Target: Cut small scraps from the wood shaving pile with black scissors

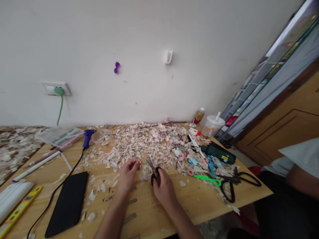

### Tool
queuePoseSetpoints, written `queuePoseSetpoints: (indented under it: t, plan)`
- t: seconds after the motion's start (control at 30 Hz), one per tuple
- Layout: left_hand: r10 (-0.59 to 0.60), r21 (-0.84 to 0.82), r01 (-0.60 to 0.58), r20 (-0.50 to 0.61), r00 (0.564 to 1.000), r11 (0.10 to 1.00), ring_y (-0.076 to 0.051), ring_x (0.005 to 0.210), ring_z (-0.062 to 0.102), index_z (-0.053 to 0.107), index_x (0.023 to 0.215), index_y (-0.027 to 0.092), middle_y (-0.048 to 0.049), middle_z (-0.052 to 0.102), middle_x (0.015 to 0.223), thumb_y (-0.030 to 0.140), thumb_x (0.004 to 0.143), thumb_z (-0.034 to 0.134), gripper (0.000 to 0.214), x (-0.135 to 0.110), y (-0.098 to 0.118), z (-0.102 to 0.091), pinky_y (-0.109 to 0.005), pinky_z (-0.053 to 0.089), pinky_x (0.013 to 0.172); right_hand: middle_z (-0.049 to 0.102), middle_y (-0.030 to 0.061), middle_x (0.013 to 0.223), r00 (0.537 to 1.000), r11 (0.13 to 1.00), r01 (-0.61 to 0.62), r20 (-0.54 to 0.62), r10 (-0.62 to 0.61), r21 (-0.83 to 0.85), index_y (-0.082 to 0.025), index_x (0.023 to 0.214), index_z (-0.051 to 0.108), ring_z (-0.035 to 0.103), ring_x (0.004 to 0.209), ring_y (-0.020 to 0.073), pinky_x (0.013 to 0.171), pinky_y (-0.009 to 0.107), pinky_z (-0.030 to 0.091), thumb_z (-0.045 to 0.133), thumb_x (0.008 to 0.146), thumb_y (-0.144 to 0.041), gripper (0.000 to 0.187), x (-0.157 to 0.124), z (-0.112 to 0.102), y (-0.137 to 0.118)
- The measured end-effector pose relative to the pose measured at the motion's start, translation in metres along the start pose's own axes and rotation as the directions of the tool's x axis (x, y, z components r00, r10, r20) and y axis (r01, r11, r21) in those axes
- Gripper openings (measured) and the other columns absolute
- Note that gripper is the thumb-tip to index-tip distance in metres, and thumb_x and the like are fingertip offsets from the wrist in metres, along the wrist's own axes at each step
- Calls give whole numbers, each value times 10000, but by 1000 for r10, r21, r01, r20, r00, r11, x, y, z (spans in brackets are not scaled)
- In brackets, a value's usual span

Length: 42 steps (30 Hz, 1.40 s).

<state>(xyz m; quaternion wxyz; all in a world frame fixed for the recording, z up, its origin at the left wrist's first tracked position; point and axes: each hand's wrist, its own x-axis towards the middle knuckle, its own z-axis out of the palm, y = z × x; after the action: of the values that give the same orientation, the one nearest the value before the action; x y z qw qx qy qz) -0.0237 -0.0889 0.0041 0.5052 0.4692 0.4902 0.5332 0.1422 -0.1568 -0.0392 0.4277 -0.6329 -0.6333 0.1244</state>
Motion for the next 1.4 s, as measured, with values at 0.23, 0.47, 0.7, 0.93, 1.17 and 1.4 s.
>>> queuePoseSetpoints:
  t: [0.23,0.47,0.7,0.93,1.17,1.4]
  plan:
    - [333,803,-100,-127,935,588,-244,709,624,686,782,188,-64,699,753,361,738,565,216,105,80,-115,-302,415,629,649,91,994,999,1000,-24,43,24,-10,-191,1044,584,617,957,234,854,330,486,519,828,-169,227,0,2,0]
    - [192,978,-95,58,980,187,-218,628,591,526,474,207,-47,622,555,164,610,542,144,176,96,-164,-271,357,606,637,86,944,999,999,-37,34,38,-23,-200,979,601,618,894,239,811,327,483,517,822,-162,182,1,5,-3]
    - [192,989,-73,48,980,126,-247,641,615,574,587,178,-96,652,624,218,714,531,140,192,93,-159,-291,367,579,633,76,877,1000,995,22,-13,-24,-102,-187,945,611,614,826,233,742,307,476,526,785,-130,190,5,8,-5]
    - [355,900,-414,345,869,137,-223,916,644,639,991,208,-79,707,979,402,940,373,333,115,65,-92,-303,467,811,668,74,930,981,988,49,-191,-20,148,-203,983,641,636,870,203,788,285,500,456,837,-135,245,4,1,4]
    - [154,866,-492,476,866,90,-338,1442,258,396,1455,242,-111,350,1559,484,921,454,589,59,-23,-30,-536,281,1120,694,108,987,929,934,-25,-337,153,356,-177,1063,635,668,907,215,790,299,538,471,879,-222,250,-2,3,24]
    - [134,811,-558,542,830,174,-236,1291,495,471,1380,182,-118,520,1424,358,975,334,462,107,-8,-23,-392,364,1092,701,118,1048,914,933,-75,-350,206,353,-186,1066,658,661,979,237,865,337,526,505,854,-241,267,2,11,25]
